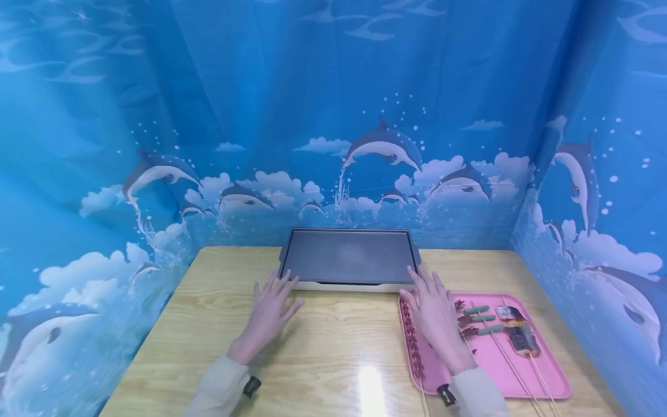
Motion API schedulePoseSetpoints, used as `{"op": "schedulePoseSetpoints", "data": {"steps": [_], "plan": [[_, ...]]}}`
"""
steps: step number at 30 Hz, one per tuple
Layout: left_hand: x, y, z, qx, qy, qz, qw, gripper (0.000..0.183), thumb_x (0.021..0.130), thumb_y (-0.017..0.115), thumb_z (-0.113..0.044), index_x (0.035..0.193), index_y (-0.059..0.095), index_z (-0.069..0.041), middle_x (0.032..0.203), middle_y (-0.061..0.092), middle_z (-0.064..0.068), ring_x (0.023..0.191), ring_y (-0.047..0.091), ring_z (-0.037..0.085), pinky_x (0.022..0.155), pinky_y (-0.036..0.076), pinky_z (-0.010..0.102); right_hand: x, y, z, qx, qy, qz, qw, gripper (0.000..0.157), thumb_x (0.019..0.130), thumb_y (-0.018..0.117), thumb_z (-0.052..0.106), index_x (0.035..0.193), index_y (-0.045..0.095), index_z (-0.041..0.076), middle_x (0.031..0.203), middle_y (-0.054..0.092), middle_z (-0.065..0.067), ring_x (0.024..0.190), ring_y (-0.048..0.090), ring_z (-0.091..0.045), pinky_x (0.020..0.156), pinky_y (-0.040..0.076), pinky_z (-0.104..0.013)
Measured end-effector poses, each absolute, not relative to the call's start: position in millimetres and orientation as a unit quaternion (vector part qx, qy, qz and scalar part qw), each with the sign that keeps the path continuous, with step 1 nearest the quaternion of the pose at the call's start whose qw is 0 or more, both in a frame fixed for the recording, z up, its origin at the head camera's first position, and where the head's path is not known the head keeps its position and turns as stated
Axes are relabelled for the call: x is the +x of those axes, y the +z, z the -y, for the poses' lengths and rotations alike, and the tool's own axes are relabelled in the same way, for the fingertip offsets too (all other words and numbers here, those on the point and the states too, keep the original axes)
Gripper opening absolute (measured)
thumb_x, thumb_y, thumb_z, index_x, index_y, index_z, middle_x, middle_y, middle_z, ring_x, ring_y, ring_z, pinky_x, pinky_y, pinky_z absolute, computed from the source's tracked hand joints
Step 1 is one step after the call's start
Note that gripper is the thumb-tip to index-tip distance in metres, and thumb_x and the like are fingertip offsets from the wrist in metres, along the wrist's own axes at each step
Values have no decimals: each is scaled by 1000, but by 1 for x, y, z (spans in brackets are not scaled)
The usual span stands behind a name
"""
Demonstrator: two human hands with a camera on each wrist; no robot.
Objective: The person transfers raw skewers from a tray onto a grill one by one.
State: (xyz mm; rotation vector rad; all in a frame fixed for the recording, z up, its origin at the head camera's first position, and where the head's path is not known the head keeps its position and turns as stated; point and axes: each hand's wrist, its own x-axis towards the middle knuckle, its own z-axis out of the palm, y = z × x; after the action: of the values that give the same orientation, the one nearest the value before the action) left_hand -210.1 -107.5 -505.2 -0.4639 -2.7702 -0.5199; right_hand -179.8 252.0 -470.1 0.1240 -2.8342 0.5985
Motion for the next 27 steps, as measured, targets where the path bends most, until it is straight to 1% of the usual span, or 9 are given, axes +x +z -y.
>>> {"op": "schedulePoseSetpoints", "data": {"steps": [3, 5, 8, 11, 14, 18, 20, 24, 27], "plan": [[-213, -498, 96, -182, -210, 946, 164, 50, 98, 67, -31, 142, 57, -8, 148, 53, 17, 144, 39, 42, 116, 22, 71, -179, -465, -266, 37, 196, 966, 164, 52, 107, 51, 36, 150, 47, 8, 150, 48, -25, 137, 39, -54, 107, 32, -74], [-215, -494, 87, -194, -225, 938, 179, 45, 98, 68, -25, 137, 60, -6, 142, 59, 17, 139, 46, 41, 114, 30, 69, -178, -462, -278, 36, 202, 961, 188, 45, 106, 54, 28, 146, 52, 7, 142, 54, -28, 129, 47, -54, 103, 38, -73], [-217, -489, 69, -209, -236, 929, 194, 38, 98, 68, -22, 132, 63, -5, 136, 64, 16, 133, 53, 39, 110, 38, 67, -174, -458, -298, 39, 202, 954, 219, 39, 105, 55, 21, 141, 56, 5, 134, 59, -30, 120, 53, -54, 95, 44, -72], [-217, -486, 49, -219, -243, 926, 186, 37, 98, 67, -22, 132, 63, -7, 136, 64, 14, 133, 54, 37, 110, 39, 66, -167, -454, -320, 36, 194, 951, 238, 38, 104, 56, 18, 139, 57, 4, 132, 60, -30, 109, 59, -53, 81, 50, -69], [-215, -485, 28, -234, -244, 925, 172, 38, 100, 64, -24, 134, 62, -8, 138, 63, 12, 135, 52, 36, 112, 38, 64, -158, -452, -344, 24, 194, 953, 232, 40, 106, 54, 20, 143, 53, 3, 135, 57, -32, 109, 57, -55, 82, 49, -70], [-210, -487, 0, -255, -236, 923, 166, 39, 101, 64, -27, 135, 62, -9, 140, 63, 8, 136, 51, 33, 113, 38, 62, -146, -459, -377, 12, 195, 956, 221, 43, 107, 52, 19, 145, 48, -2, 136, 52, -36, 118, 47, -60, 96, 36, -76], [-206, -489, -13, -261, -225, 925, 161, 40, 100, 64, -30, 136, 62, -11, 140, 62, 6, 137, 51, 31, 113, 38, 61, -141, -465, -393, 12, 190, 955, 226, 43, 106, 52, 18, 143, 48, -4, 136, 52, -37, 120, 46, -60, 99, 33, -76], [-199, -496, -37, -273, -203, 933, 120, 49, 101, 61, -36, 142, 56, -10, 147, 57, 7, 142, 45, 32, 116, 35, 61, -129, -483, -425, 10, 184, 960, 213, 48, 108, 49, 23, 147, 43, -5, 141, 46, -38, 124, 42, -61, 107, 26, -76], [-193, -505, -53, -290, -183, 936, 83, 55, 102, 58, -40, 147, 50, -9, 152, 51, 8, 146, 38, 34, 117, 32, 63, -121, -495, -447, 8, 169, 969, 183, 52, 110, 45, 27, 149, 39, -7, 141, 44, -40, 124, 40, -62, 105, 25, -77]]}}
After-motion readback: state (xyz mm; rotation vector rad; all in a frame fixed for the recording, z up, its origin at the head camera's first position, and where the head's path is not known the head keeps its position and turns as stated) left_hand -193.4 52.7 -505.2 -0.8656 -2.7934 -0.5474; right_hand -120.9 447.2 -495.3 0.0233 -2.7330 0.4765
